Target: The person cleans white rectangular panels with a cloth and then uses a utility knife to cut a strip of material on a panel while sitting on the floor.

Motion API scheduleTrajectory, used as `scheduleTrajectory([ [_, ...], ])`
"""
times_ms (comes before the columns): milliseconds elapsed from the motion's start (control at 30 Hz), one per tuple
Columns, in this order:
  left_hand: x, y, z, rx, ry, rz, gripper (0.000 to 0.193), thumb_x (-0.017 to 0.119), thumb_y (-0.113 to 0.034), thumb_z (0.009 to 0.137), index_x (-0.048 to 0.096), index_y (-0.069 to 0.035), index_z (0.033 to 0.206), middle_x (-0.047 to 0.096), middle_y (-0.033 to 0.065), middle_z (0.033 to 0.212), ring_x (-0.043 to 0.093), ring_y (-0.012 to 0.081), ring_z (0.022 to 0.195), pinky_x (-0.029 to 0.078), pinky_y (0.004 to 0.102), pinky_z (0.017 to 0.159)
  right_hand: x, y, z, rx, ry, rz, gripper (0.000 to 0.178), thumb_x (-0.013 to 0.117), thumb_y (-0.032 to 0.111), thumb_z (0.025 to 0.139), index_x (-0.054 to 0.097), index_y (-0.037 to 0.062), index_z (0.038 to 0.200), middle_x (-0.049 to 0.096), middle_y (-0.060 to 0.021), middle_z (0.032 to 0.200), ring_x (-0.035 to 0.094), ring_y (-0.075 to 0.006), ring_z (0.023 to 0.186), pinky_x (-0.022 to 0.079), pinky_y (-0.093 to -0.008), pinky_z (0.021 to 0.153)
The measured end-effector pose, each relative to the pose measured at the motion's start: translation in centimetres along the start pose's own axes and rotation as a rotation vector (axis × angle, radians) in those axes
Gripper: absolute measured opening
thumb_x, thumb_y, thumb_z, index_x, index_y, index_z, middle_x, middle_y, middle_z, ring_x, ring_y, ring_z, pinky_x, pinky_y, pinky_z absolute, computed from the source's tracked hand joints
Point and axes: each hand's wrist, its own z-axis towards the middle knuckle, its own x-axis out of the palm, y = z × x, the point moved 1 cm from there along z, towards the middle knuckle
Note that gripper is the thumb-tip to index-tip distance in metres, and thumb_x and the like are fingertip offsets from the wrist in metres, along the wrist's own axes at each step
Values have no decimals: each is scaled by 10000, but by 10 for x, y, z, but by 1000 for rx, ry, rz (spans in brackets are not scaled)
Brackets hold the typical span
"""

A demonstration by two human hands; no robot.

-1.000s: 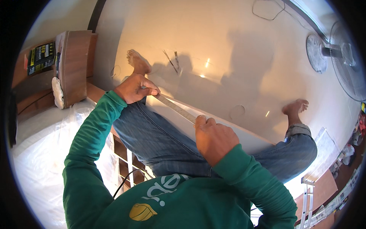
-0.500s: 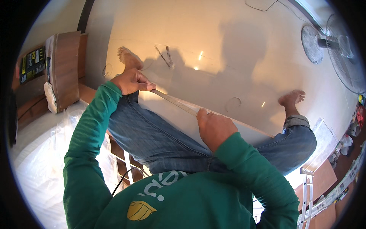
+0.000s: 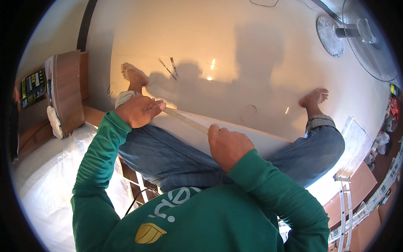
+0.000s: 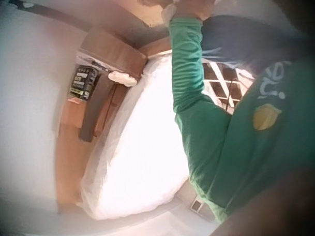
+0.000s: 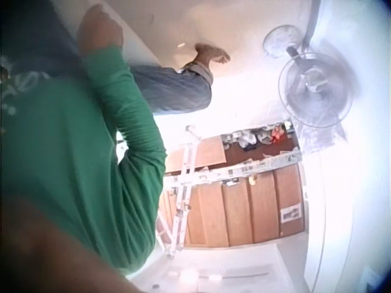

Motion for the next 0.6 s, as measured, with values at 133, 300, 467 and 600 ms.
scheduleTrajectory([
  [133,19,5,16,24,-32,65,653,423,-558,1079,773,-6,1073,718,261,891,682,484,997,472,572,993,12,-13,13,11,38,-12,111,533,74,980,550,-16,1042,705,-209,796,730,-409,709,589,-510,616],
  [300,1,-21,25,-71,137,62,645,384,-546,1088,757,-20,1117,726,273,956,673,502,1037,441,641,1009,6,-16,12,59,96,12,130,530,75,980,551,-21,1065,714,-214,817,736,-412,747,587,-535,639],
  [467,14,-27,23,30,122,67,662,378,-570,1082,762,-31,1064,728,276,1126,662,515,1107,439,665,1058,11,-29,-2,74,29,68,198,526,186,1053,566,-2,1102,714,-220,816,711,-438,765,558,-556,683],
  [600,7,-53,27,157,115,164,597,366,-508,1102,755,-55,1093,730,242,1170,675,472,1091,503,580,986,34,-45,-5,26,-68,79,230,517,165,1033,589,-21,1147,718,-218,825,716,-437,769,565,-560,662],
])
